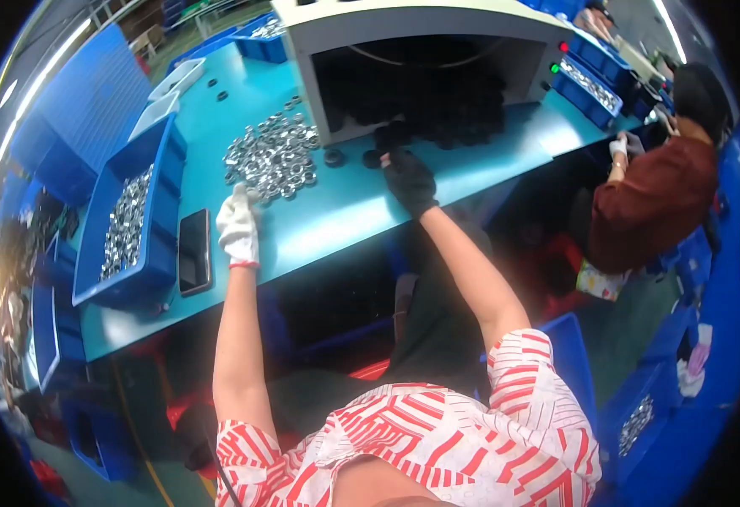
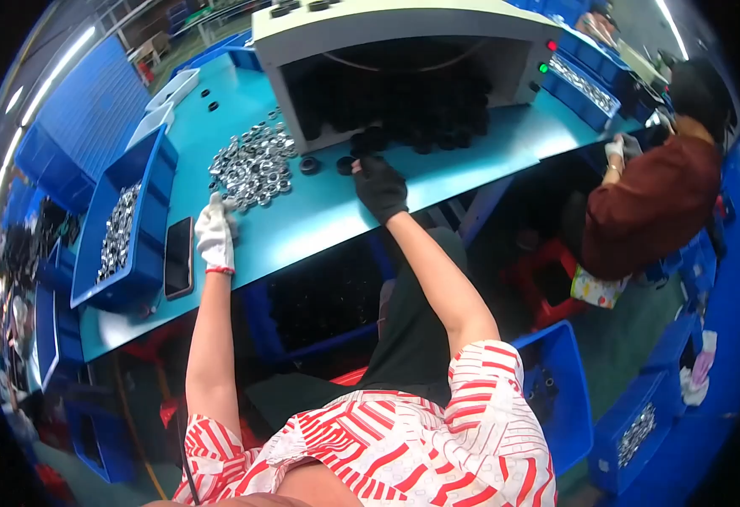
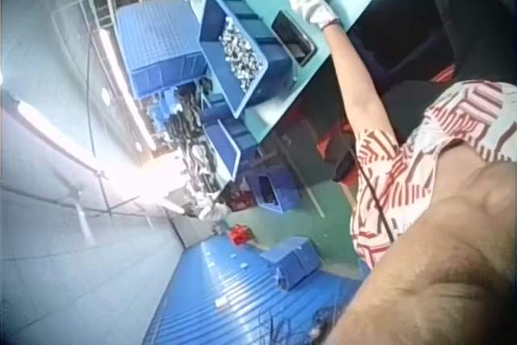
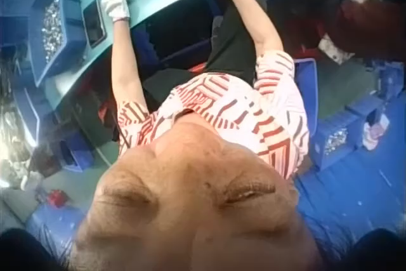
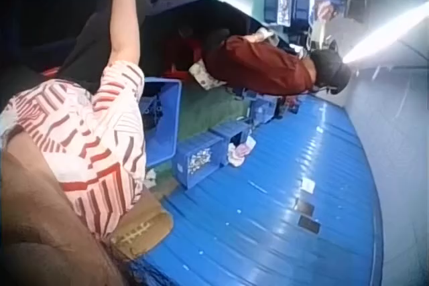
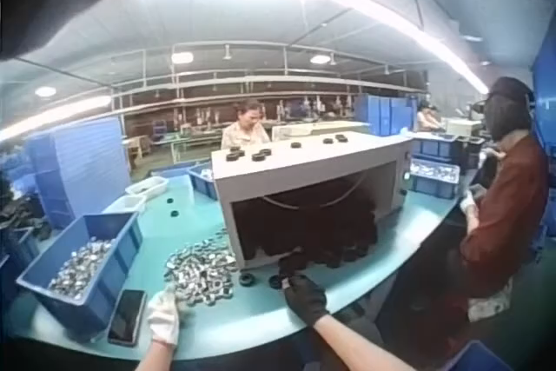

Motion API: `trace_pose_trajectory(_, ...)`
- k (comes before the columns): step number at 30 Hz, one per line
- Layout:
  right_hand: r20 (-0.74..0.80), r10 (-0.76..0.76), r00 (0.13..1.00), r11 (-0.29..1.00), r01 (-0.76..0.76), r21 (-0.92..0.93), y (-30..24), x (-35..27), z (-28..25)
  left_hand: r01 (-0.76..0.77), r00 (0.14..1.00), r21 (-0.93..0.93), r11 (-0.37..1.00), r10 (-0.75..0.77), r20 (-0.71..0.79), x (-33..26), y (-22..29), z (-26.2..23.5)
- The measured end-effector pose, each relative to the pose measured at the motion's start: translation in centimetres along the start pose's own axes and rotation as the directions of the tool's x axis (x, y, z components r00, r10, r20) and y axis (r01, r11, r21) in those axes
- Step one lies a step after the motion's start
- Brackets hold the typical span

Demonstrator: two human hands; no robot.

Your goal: Assembling small metal rings into black plastic components at a factory workbench.

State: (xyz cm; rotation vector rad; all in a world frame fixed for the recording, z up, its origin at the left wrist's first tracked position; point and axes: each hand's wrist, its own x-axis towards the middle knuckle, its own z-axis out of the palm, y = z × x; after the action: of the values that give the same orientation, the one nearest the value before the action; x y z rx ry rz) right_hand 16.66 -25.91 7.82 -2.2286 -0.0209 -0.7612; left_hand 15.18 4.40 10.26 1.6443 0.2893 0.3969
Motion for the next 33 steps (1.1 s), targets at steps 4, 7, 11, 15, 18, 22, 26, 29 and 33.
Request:
trace_pose_trajectory(4, 0.053, 0.032, 0.998, 0.999, -0.031, -0.009, -0.8, 0.0, -0.2, -0.061, 0.998, 0.116, 0.991, 0.061, 0.004, -0.2, -0.2, -0.4)
trace_pose_trajectory(7, 0.069, -0.019, 0.997, 0.997, 0.023, -0.069, -1.3, -0.1, -0.2, -0.061, 0.998, 0.167, 0.984, 0.062, 0.0, -0.3, -0.2, -0.8)
trace_pose_trajectory(11, 0.044, 0.022, 0.999, 1.0, -0.022, -0.007, -1.3, -0.1, -0.3, -0.067, 0.998, 0.159, 0.985, 0.066, 0.007, -0.5, 0.1, -0.6)
trace_pose_trajectory(15, 0.067, 0.028, 0.997, 0.999, -0.026, -0.029, -1.7, -0.1, -0.2, -0.075, 0.997, 0.143, 0.987, 0.074, 0.012, -0.8, 0.3, -0.5)
trace_pose_trajectory(18, 0.067, 0.004, 0.998, 0.999, 0.0, -0.052, -1.3, 0.0, 0.0, -0.054, 0.998, 0.127, 0.99, 0.052, 0.021, -1.0, 0.5, -0.2)
trace_pose_trajectory(22, 0.106, -0.002, 0.994, 0.996, 0.011, -0.086, -1.5, 0.1, 0.1, -0.052, 0.999, 0.158, 0.986, 0.049, 0.019, -1.5, 0.9, -0.1)
trace_pose_trajectory(26, 0.176, -0.006, 0.984, 0.993, 0.026, -0.112, -2.4, -0.1, -0.3, -0.013, 1.0, 0.152, 0.988, 0.012, 0.007, -1.7, 1.0, -0.5)
trace_pose_trajectory(29, 0.183, -0.012, 0.983, 0.994, 0.031, -0.104, -2.2, -0.1, -0.3, -0.048, 0.999, 0.153, 0.987, 0.046, 0.02, -2.0, 1.2, -0.2)
trace_pose_trajectory(33, 0.154, -0.078, 0.985, 0.988, 0.096, -0.117, -1.7, 0.1, 0.1, -0.041, 0.999, 0.148, 0.988, 0.039, 0.015, -1.7, 1.5, -0.1)
